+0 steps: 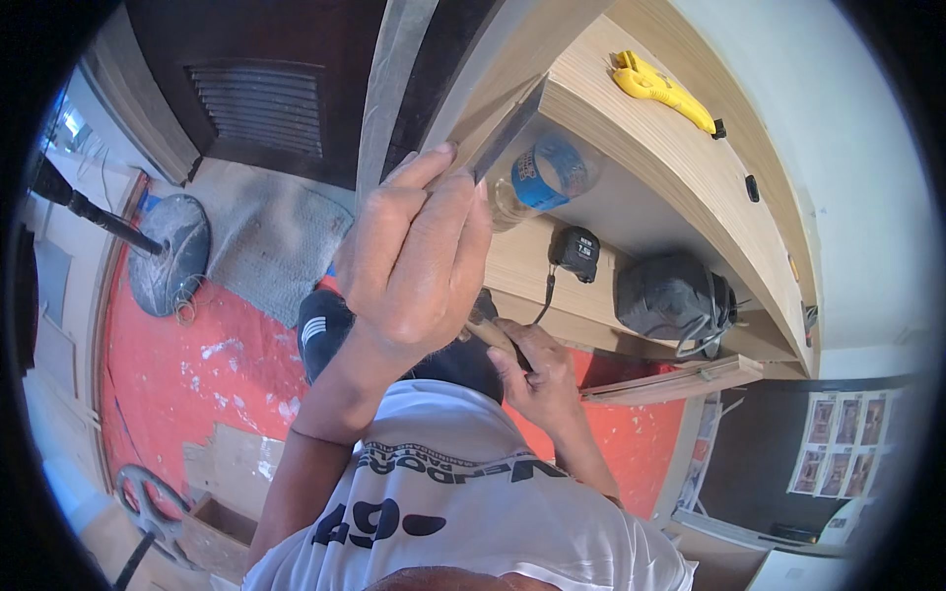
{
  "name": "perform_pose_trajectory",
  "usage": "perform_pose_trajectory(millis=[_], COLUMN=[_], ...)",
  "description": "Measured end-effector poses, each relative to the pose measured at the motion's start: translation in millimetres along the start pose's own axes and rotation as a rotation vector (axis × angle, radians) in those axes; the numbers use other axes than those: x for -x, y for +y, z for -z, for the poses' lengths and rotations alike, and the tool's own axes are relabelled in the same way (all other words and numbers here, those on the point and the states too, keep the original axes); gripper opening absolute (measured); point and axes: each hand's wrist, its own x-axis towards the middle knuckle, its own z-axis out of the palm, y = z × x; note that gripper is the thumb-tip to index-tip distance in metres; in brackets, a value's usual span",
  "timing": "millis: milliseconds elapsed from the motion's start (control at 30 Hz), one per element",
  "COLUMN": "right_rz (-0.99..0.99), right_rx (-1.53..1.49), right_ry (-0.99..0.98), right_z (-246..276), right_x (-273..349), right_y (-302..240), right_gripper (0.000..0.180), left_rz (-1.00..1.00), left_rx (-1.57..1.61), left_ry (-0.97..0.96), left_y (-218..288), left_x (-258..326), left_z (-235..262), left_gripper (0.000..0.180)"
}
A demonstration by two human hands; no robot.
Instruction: The person is assembling a wooden cabinet by hammering nails into the frame using a hammer and a nail. They repeatedly position the nail and strike it to secure the wooden pieces together.
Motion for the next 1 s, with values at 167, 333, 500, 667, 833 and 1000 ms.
perform_pose_trajectory(millis=[167, 333, 500, 667, 833, 1000], right_rz=[0.037, 0.018, 0.003, -0.005, 0.042, 0.019], right_rx=[-0.021, 0.005, -0.007, 0.028, 0.012, 0.024], right_ry=[-0.019, -0.056, -0.069, -0.076, -0.037, -0.012], right_z=[-4.1, -3.4, -3.8, -2.6, -0.2, 10.1], right_x=[-0.5, -1.0, 0.0, 1.6, 0.7, -4.1], right_y=[3.4, 1.7, 0.2, -2.3, -5.4, -15.1], right_gripper=[0.031, 0.032, 0.031, 0.03, 0.031, 0.03], left_rz=[0.014, 0.027, 0.024, 0.001, -0.008, -0.02], left_rx=[-0.017, -0.008, -0.013, -0.026, -0.067, -0.08], left_ry=[-0.074, -0.054, -0.055, -0.061, -0.104, -0.073], left_y=[3.5, 4.0, 3.2, 1.0, -3.0, -4.6], left_x=[-2.6, -5.5, -3.0, -4.6, -6.1, -2.1], left_z=[4.5, 3.8, 4.8, 5.8, 8.8, 4.0], left_gripper=[0.017, 0.019, 0.021, 0.023, 0.023, 0.023])
